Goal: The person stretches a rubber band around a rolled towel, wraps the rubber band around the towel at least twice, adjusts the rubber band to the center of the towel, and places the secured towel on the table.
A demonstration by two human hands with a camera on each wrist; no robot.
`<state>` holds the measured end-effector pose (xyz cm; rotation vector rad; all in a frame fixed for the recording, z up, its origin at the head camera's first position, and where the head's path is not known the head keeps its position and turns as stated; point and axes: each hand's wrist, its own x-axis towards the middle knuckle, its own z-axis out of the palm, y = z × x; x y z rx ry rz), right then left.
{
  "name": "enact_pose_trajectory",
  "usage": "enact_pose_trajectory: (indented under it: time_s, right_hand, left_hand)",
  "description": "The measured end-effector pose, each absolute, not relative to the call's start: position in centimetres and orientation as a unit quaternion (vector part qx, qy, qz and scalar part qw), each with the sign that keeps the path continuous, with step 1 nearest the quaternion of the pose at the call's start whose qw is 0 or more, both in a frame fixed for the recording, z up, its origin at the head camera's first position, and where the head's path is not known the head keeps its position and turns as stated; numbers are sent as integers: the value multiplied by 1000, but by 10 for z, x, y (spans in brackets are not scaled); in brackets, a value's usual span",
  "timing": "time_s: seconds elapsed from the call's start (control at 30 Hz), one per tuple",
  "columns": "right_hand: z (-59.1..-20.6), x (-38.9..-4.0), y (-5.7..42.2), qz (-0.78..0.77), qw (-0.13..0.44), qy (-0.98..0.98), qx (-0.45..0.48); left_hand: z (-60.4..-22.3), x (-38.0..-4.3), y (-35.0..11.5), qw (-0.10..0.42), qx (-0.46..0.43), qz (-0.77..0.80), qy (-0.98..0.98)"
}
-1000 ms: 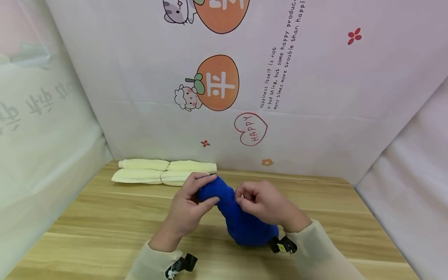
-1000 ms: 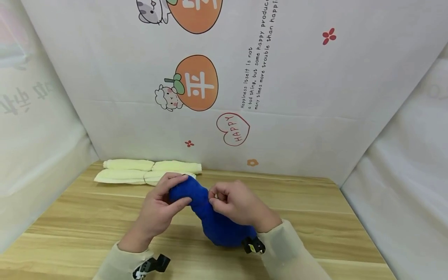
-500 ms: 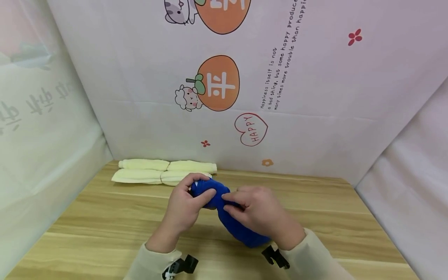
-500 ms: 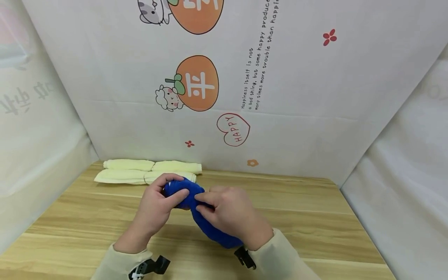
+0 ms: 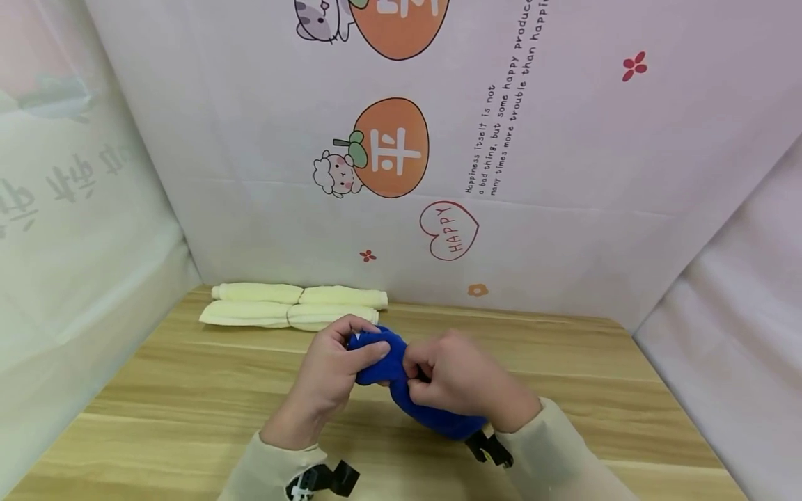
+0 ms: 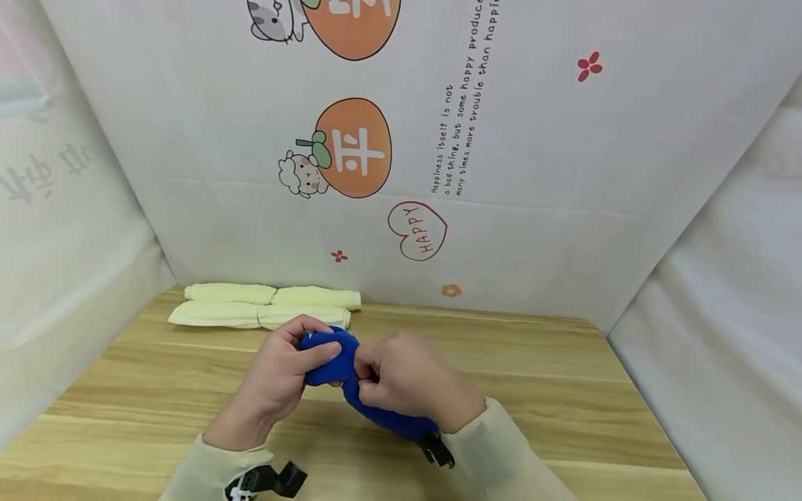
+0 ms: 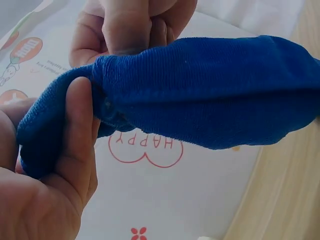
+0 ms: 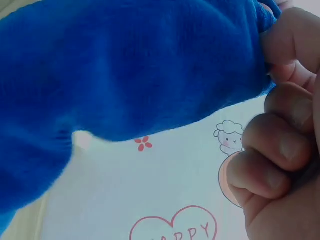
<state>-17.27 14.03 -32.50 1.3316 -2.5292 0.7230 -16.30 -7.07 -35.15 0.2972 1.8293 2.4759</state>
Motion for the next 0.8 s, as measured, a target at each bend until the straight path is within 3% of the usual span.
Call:
enact_pose_trajectory:
  time_s: [0.43, 0.63, 0.8]
  right_hand:
    - [-335, -179, 177, 239, 41, -832, 500]
    - [-339, -170, 164, 209, 92, -888, 400]
    - [-341, -161, 146, 146, 77, -939, 301]
  left_hand:
    - [-356, -174, -79, -15, 4, 814, 581]
    - [-356, -174, -79, -2, -11, 801, 598]
    - [-357, -174, -79, 23, -23, 822, 569]
